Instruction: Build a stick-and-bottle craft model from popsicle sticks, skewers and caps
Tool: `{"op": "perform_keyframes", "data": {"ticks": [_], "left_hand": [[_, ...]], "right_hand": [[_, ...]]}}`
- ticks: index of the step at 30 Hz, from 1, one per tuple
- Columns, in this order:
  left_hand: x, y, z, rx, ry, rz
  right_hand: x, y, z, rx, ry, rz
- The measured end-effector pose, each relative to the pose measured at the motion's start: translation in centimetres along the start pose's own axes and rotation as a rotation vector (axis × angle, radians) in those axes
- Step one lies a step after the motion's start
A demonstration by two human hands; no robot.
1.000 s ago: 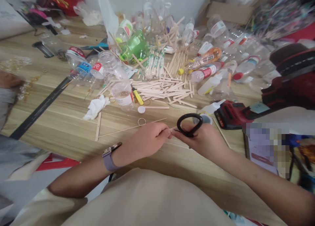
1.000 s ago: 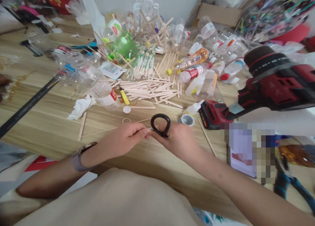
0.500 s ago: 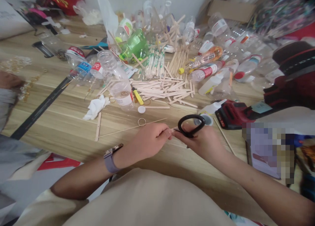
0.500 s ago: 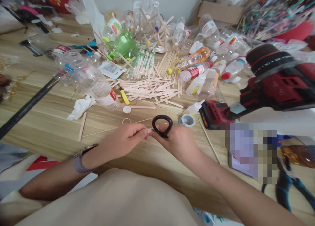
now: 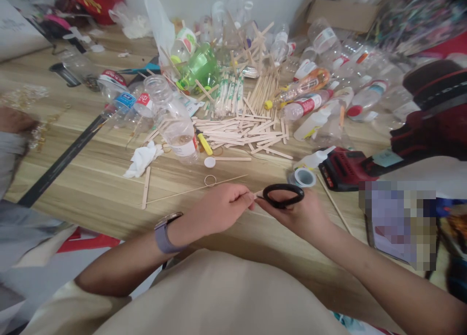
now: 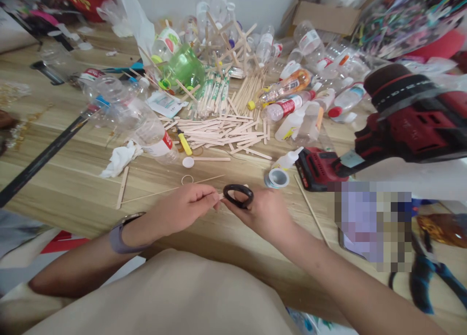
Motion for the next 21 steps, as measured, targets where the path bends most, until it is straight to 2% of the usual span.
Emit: {"op": "perform_keyframes", "data": {"ticks": [3,11,21], "left_hand": [[0.06,0.14,-0.11,-0.019,-0.009,-0.019],[0.04,0.31,0.03,-0.014,0.041,0.016],[0.03,0.48,0.19,0.02,0.002,-0.016]], "right_hand": [[0.07,-0.09,-0.02,0.0,0.033,0.012],[0.14,-0.04,-0.06,-0.009,0.031,0.201],[0.01,0.16,0.11,0.044,-0.071,0.163]]}}
Point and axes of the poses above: each hand's wrist, its own x-axis towards the middle knuckle, its own z-axis out of the palm, y = z × x, the point moved 2 cm from there along x, towards the middle knuckle, and after that the axes turned 15 degrees about -z, right-handed, at the moved point
